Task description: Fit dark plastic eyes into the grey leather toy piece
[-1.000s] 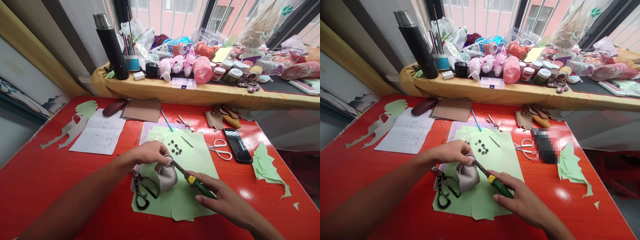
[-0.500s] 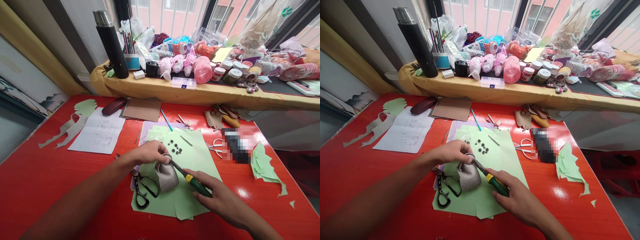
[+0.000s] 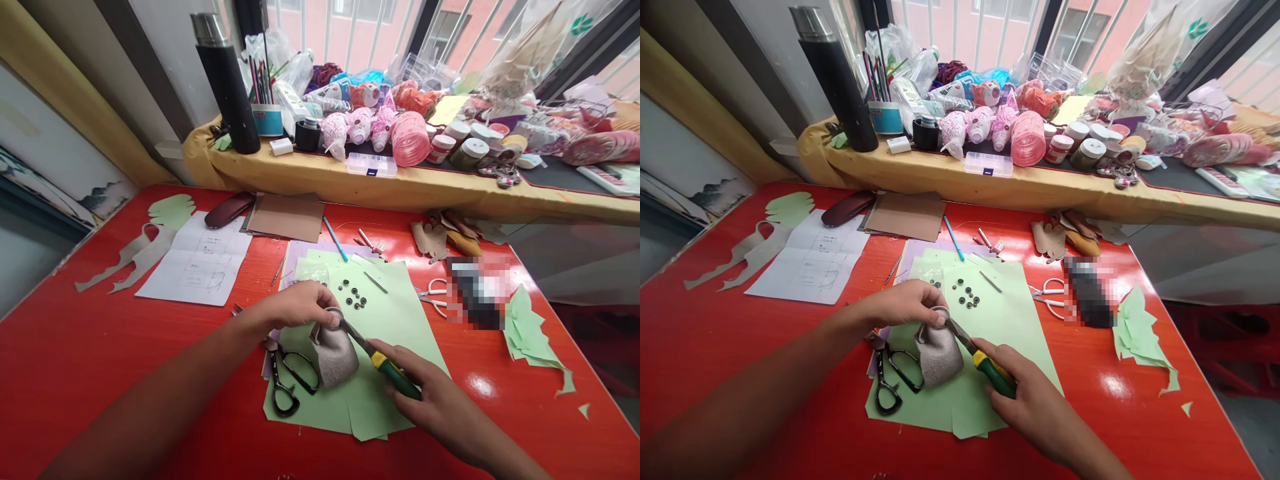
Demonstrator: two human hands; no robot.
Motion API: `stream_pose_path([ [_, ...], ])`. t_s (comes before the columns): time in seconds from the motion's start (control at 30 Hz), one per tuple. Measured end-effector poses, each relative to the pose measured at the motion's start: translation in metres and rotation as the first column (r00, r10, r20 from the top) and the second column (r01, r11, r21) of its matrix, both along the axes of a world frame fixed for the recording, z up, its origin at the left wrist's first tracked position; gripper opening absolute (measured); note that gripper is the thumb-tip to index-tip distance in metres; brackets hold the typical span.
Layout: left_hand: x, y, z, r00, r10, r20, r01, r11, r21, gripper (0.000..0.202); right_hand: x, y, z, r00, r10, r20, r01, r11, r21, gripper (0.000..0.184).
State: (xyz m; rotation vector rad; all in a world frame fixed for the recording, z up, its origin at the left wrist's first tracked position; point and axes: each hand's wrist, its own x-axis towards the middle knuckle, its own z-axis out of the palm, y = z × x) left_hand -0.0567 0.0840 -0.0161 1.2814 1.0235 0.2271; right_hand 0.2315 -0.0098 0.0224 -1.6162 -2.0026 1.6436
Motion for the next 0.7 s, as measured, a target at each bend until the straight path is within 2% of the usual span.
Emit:
stream_pose_path([
  [0.17,-0.002,0.000,-0.003,1.000,-0.012,0.004,0.012,1.000,0.023,0.020,0.000,0.000,-0.001,1.000,0.007,0.012,-0.008,1.000,0.014,0.066],
  [0.3,-0.004,-0.005,-0.004,0.997,0.043,0.057,-0.042,0.999,-0.020,0.022,0.000,0.001,-0.001,1.000,-0.009,-0.012,0.009,1.000,0.024,0.064],
  [0.43,-0.005,-0.016,-0.001,0.996,0.069,0.061,-0.071,0.997,0.026,0.025,-0.002,0.002,-0.001,0.999,-0.019,-0.037,0.020,0.999,0.026,0.064],
  [0.7,-0.002,-0.033,0.000,0.962,0.238,0.132,-0.228,0.970,-0.083,0.029,-0.001,-0.001,-0.006,0.999,0.007,-0.033,-0.006,1.000,0.018,0.065],
])
